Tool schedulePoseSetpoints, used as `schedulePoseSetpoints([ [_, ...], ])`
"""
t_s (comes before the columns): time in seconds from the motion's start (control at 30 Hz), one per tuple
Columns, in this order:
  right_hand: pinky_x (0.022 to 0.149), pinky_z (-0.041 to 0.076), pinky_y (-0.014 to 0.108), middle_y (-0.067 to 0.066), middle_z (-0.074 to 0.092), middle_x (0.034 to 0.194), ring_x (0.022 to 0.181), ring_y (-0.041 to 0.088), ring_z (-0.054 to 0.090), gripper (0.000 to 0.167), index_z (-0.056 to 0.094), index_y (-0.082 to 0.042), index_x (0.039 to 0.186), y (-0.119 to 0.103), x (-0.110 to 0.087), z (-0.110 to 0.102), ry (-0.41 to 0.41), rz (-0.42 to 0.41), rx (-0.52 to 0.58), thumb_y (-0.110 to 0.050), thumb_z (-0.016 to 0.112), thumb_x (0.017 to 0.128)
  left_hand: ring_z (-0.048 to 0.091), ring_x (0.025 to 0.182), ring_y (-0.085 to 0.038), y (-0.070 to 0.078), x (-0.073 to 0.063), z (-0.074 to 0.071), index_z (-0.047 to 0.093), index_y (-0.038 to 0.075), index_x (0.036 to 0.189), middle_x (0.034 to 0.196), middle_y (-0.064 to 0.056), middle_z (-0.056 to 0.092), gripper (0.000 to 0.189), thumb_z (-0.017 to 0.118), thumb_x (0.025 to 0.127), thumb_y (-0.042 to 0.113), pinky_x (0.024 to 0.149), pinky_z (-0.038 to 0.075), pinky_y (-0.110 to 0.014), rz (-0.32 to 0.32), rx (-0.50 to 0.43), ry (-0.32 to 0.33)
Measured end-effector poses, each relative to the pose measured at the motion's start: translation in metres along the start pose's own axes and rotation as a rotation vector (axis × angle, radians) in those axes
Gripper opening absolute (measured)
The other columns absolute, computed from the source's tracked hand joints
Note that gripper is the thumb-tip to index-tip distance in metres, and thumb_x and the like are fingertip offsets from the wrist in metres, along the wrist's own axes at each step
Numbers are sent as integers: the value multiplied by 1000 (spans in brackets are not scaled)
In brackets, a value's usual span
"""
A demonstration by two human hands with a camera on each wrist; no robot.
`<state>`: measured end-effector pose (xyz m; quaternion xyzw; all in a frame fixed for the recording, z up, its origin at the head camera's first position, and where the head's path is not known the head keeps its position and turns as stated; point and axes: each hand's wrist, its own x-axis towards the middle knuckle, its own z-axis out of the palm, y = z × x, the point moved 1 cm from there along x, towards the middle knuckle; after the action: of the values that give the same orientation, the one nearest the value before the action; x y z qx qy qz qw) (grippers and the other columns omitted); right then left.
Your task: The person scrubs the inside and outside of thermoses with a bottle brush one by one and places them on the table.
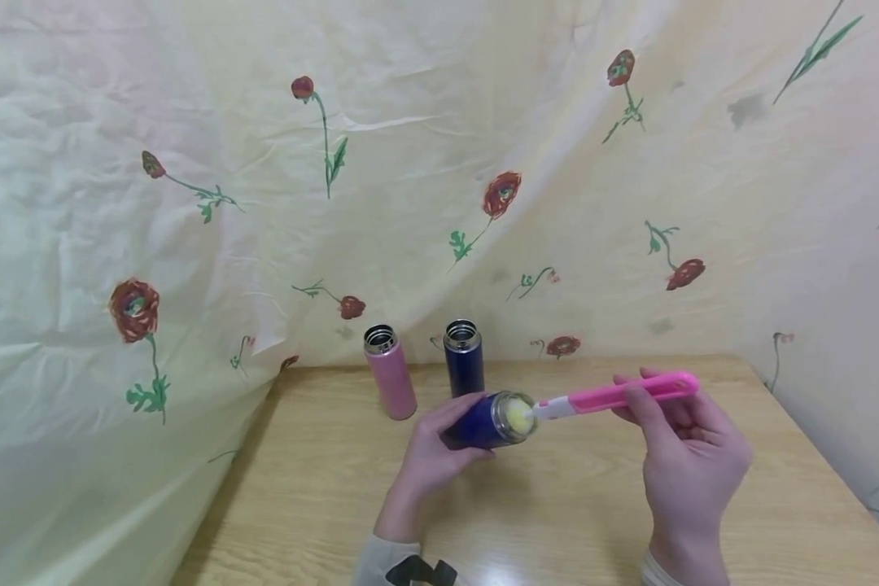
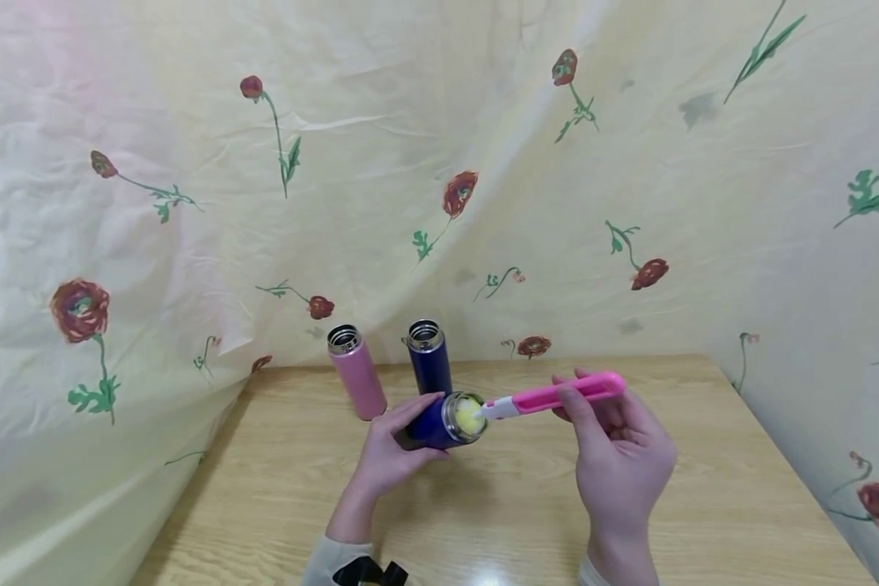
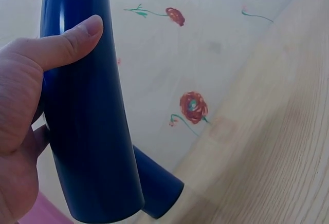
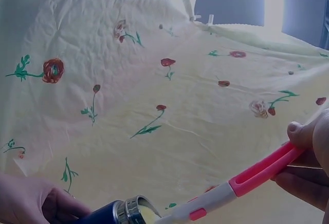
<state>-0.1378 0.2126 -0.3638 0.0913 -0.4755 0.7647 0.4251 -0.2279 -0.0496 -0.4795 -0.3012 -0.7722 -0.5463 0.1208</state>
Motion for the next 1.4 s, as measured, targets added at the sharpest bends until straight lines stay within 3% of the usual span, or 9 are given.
schedulePoseSetpoints([
  [0.17,72,64,35,30,77,94,83,28,80,25,61,34,107,2,0,-1,-22,-34,54,29,70,85,58,139,-22,-1,-2,-4,69,27,145,147,10,65,81,98,74,4,120,42,-50,-49,-17,0],
  [0.3,78,64,37,28,77,96,86,28,80,20,61,31,107,4,1,-6,-67,10,-21,23,69,91,58,140,-24,-1,-4,-7,69,28,145,147,8,66,80,97,74,5,120,42,-53,-77,-5,8],
  [0.43,85,63,37,25,78,98,92,28,80,9,57,28,105,15,7,-15,-248,20,13,25,58,96,62,135,-26,-1,-4,-13,72,25,142,142,2,70,74,97,75,7,118,45,-53,-110,16,26],
  [0.53,90,63,38,26,77,102,98,31,79,10,55,27,102,29,15,-22,-426,-26,173,32,49,95,64,132,-27,-2,-4,-19,73,23,140,139,0,72,72,97,73,6,117,45,-54,-133,2,30],
  [0.67,99,60,40,27,76,108,109,34,76,12,56,22,101,43,23,-26,-647,-83,319,30,48,97,64,132,-27,-5,-4,-27,74,21,138,138,-1,72,73,97,71,3,118,44,-54,-139,-25,19],
  [0.83,102,59,40,27,76,115,116,34,74,14,59,20,105,55,24,-23,-798,-90,346,27,50,97,65,130,-26,-4,-5,-35,74,13,137,136,-5,73,73,97,69,0,118,44,-46,-125,-42,-8],
  [1.07,84,63,25,13,81,107,97,14,78,31,75,4,105,64,-3,0,-737,20,-217,27,69,85,66,129,-25,0,-3,-27,74,15,138,135,-1,74,76,99,68,5,116,47,-47,-36,-21,-75],
  [1.23,80,65,28,13,81,102,91,16,79,19,76,1,101,66,-18,17,-631,69,-323,13,80,87,65,131,-24,2,-2,-19,74,22,140,137,2,73,76,98,70,5,116,46,-50,-109,12,-29],
  [1.4,79,65,31,9,81,100,87,12,78,12,74,2,100,68,-23,25,-472,204,-390,5,81,91,65,131,-25,3,-1,-18,73,26,140,137,2,72,78,97,70,0,117,46,-52,-158,1,62],
])
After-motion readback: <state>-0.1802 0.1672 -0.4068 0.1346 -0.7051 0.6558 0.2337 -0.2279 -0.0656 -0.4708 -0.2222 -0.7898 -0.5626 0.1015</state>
